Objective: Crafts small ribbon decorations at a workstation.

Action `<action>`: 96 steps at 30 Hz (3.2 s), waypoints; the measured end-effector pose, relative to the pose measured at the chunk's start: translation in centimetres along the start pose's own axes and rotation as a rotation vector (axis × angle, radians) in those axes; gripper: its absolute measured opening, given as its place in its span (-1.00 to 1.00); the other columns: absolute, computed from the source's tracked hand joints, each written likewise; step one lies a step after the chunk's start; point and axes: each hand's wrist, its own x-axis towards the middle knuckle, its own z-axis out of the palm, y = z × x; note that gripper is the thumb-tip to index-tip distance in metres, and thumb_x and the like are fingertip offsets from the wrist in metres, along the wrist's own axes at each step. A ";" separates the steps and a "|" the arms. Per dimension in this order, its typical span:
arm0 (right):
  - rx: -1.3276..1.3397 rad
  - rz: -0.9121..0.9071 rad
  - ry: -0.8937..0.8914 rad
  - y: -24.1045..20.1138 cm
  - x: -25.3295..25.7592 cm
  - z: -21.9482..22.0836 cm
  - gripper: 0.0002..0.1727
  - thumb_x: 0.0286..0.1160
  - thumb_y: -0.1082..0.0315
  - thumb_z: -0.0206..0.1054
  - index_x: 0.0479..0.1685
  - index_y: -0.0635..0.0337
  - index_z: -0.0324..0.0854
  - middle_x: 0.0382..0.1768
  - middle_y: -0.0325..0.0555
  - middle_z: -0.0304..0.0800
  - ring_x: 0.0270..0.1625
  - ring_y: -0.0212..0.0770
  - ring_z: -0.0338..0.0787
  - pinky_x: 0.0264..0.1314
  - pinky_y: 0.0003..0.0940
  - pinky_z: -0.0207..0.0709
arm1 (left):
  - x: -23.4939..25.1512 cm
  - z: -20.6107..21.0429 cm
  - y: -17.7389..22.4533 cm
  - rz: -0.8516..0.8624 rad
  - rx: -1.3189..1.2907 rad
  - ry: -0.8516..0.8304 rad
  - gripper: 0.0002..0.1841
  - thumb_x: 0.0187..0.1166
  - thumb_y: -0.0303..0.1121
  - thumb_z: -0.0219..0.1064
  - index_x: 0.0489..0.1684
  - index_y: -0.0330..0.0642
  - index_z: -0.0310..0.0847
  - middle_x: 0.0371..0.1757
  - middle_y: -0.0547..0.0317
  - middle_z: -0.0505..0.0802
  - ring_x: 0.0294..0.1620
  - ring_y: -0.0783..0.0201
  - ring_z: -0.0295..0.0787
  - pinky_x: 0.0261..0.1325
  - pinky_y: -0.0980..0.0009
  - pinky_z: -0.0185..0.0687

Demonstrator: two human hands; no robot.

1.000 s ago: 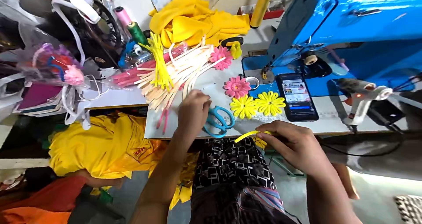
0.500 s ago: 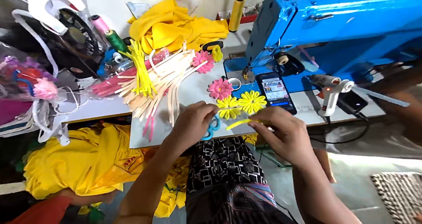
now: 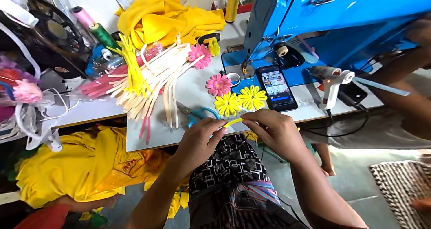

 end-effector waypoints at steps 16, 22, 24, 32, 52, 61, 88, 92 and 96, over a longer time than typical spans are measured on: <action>0.142 0.019 -0.155 -0.5 -0.2 -1.8 -0.67 0.72 0.18 0.19 -0.08 0.18 0.84 -0.32 -0.16 0.83 -0.35 -0.52 0.67 -0.25 -0.65 0.54 | -0.9 1.2 0.7 0.222 0.283 0.150 -0.81 0.70 -0.44 0.22 -0.10 -0.31 0.78 -0.25 -0.02 0.81 -0.17 0.07 0.82 -0.03 0.28 0.76; 0.276 0.039 -0.249 0.2 0.2 -3.4 -0.69 0.69 0.14 0.26 -0.08 0.13 0.85 -0.29 -0.32 0.82 -0.34 -0.70 0.63 -0.25 -0.80 0.50 | -1.1 1.0 0.6 0.321 0.227 0.095 -0.77 0.74 -0.39 0.20 -0.15 -0.31 0.77 -0.30 -0.01 0.80 -0.23 0.12 0.81 -0.09 0.33 0.74; 0.327 0.041 -0.255 0.3 0.4 -3.7 -0.73 0.65 0.19 0.30 -0.12 0.15 0.85 -0.29 -0.36 0.82 -0.34 -0.74 0.61 -0.26 -0.83 0.49 | -1.1 0.7 0.9 0.304 0.098 0.054 -0.75 0.74 -0.39 0.17 -0.12 -0.33 0.79 -0.25 -0.02 0.82 -0.19 0.17 0.81 -0.02 0.38 0.73; 0.438 0.082 -0.173 0.4 0.7 -3.2 -0.84 0.57 0.37 0.36 -0.10 0.21 0.83 -0.27 -0.37 0.83 -0.38 -0.70 0.60 -0.33 -0.81 0.50 | -0.5 0.7 0.5 0.250 -0.134 0.102 -0.75 0.73 -0.35 0.24 -0.14 -0.34 0.81 -0.29 0.12 0.77 -0.28 0.53 0.69 -0.12 0.69 0.64; 0.137 0.001 -0.026 -0.3 -0.3 -0.7 -0.78 0.59 0.38 0.29 -0.20 0.26 0.86 -0.32 -0.10 0.87 -0.35 -0.33 0.78 -0.28 -0.44 0.65 | 0.4 1.2 1.3 0.209 -0.121 0.207 -0.71 0.72 -0.31 0.26 -0.12 -0.34 0.86 -0.26 0.15 0.82 -0.24 0.62 0.67 -0.09 0.75 0.57; -0.066 -0.107 -0.012 -1.0 -1.0 -0.3 -0.76 0.61 0.33 0.29 -0.16 0.18 0.90 -0.57 -0.15 0.65 -0.51 -0.25 0.64 -0.50 -0.42 0.48 | 0.1 1.2 1.0 0.155 -0.137 0.273 -0.77 0.65 -0.30 0.34 -0.14 -0.26 0.88 -0.22 0.25 0.85 -0.21 0.70 0.69 -0.10 0.79 0.58; 0.377 0.046 -0.202 -0.6 0.1 0.4 -0.76 0.62 0.28 0.35 -0.11 0.27 0.86 -0.39 -0.23 0.80 -0.37 -0.57 0.66 -0.27 -0.68 0.56 | -1.2 1.7 -0.1 0.373 0.188 0.511 -0.86 0.57 -0.41 0.43 -0.25 -0.29 0.88 -0.39 0.05 0.81 -0.27 0.27 0.72 -0.12 0.54 0.60; 0.279 0.069 -0.218 -2.3 -1.3 0.1 -0.68 0.73 0.23 0.24 -0.04 0.27 0.85 -0.37 -0.17 0.81 -0.39 -0.53 0.66 -0.27 -0.68 0.54 | -1.3 1.7 -0.2 0.379 0.200 0.506 -0.87 0.56 -0.43 0.43 -0.28 -0.30 0.87 -0.39 0.03 0.80 -0.28 0.25 0.71 -0.15 0.52 0.60; 0.573 0.237 -0.223 -1.7 -1.3 0.8 -0.75 0.70 0.31 0.30 -0.03 0.31 0.81 -0.28 -0.29 0.86 -0.28 -0.66 0.72 -0.17 -0.73 0.62 | -1.4 1.7 0.4 0.346 0.133 0.476 -0.84 0.59 -0.38 0.42 -0.24 -0.30 0.87 -0.38 0.04 0.81 -0.25 0.29 0.73 -0.10 0.55 0.62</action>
